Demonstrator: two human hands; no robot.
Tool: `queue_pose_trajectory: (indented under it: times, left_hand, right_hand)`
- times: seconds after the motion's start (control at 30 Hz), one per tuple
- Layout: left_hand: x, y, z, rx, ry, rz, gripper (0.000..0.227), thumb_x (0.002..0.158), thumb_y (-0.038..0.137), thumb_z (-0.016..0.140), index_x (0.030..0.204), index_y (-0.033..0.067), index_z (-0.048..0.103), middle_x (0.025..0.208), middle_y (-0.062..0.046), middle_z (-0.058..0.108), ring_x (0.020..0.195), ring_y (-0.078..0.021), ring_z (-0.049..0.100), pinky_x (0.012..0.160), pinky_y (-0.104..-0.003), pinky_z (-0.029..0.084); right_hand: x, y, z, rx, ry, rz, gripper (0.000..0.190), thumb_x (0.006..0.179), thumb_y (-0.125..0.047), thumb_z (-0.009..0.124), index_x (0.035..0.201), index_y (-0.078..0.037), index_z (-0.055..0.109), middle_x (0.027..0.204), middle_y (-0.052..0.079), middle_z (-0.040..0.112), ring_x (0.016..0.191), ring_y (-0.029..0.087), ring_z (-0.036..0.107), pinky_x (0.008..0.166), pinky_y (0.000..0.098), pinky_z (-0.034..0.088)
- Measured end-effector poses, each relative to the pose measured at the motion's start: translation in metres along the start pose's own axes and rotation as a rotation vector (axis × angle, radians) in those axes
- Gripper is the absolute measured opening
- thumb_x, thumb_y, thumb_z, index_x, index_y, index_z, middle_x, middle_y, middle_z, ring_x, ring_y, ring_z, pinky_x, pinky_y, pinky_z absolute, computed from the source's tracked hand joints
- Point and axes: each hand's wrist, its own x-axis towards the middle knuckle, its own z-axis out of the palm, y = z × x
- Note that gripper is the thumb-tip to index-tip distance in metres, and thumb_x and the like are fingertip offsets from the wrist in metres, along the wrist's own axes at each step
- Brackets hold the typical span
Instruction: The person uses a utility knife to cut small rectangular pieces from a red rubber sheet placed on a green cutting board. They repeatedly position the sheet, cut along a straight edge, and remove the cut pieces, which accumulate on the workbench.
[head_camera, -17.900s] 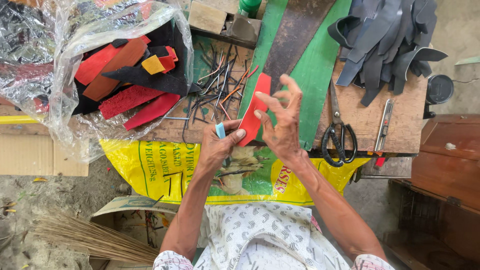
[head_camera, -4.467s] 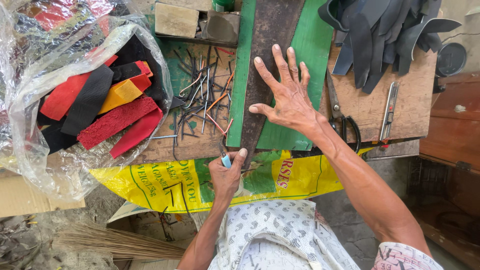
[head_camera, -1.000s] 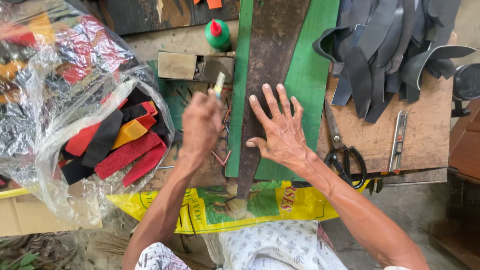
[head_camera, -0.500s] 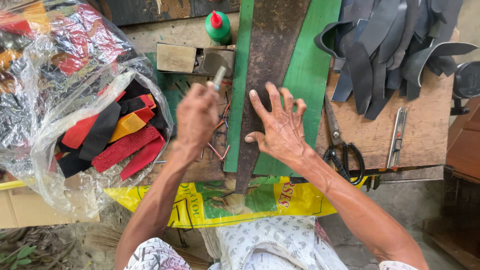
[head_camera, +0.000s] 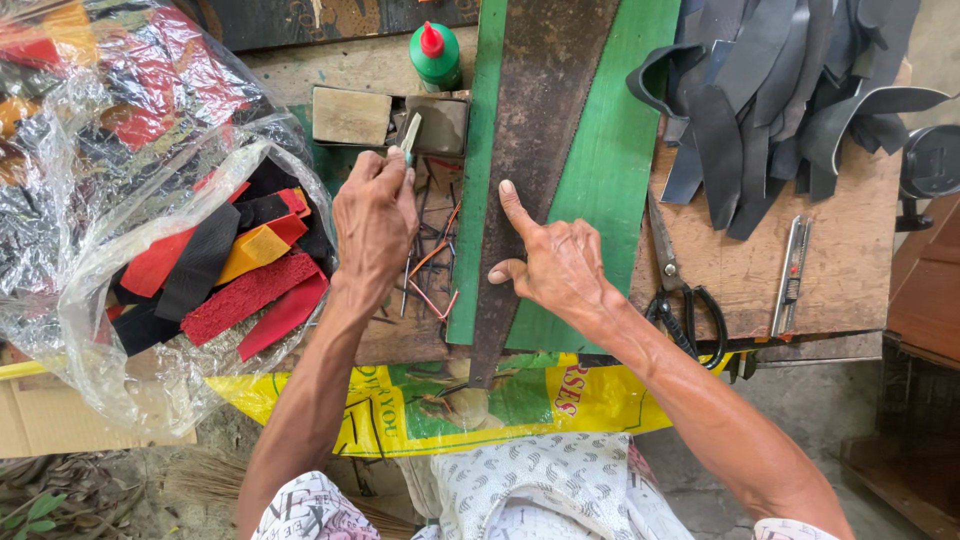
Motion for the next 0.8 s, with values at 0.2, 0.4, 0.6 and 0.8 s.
queue_pose_trajectory:
  times: [0.2, 0.4, 0.6, 0.8]
  left_hand:
    - [-0.001, -0.005, 0.004, 0.035, -0.018, 0.027, 0.015, 0.102, 0.005, 0.064, 0.113, -0.0032, 0.070, 0.085, -0.014, 0.059, 0.065, -0.0290, 0.062, 0.055, -0.043, 0.051]
    - [0.000, -0.004, 0.003, -0.004, -0.009, 0.048, 0.017, 0.101, 0.006, 0.062, 0.113, -0.0025, 0.070, 0.087, -0.014, 0.059, 0.066, -0.0294, 0.063, 0.056, -0.043, 0.052]
    - [0.003, -0.002, -0.003, 0.013, -0.075, 0.007, 0.015, 0.103, 0.009, 0.062, 0.108, -0.0019, 0.072, 0.087, -0.014, 0.060, 0.068, -0.0312, 0.064, 0.059, -0.045, 0.052]
    - [0.012, 0.005, -0.016, 0.041, -0.123, 0.010, 0.016, 0.102, 0.009, 0.062, 0.109, -0.0022, 0.070, 0.085, -0.014, 0.059, 0.067, -0.0306, 0.063, 0.059, -0.046, 0.051]
  right_hand:
    - [-0.001, 0.001, 0.000, -0.001, -0.008, -0.015, 0.111, 0.070, -0.053, 0.086, 0.158, -0.014, 0.032, 0.052, 0.021, 0.059, 0.051, 0.042, 0.062, 0.062, 0.0508, 0.050]
    - [-0.001, 0.002, -0.001, -0.005, -0.011, -0.016, 0.111, 0.070, -0.054, 0.086, 0.158, -0.014, 0.033, 0.052, 0.021, 0.058, 0.050, 0.042, 0.061, 0.058, 0.0510, 0.050]
    - [-0.002, 0.002, -0.001, -0.008, -0.014, -0.016, 0.110, 0.071, -0.053, 0.086, 0.158, -0.014, 0.032, 0.053, 0.021, 0.058, 0.052, 0.042, 0.062, 0.059, 0.0512, 0.050]
    - [-0.001, 0.001, -0.003, 0.009, 0.010, -0.026, 0.109, 0.069, -0.051, 0.087, 0.157, -0.014, 0.034, 0.053, 0.022, 0.059, 0.054, 0.044, 0.062, 0.061, 0.0521, 0.050]
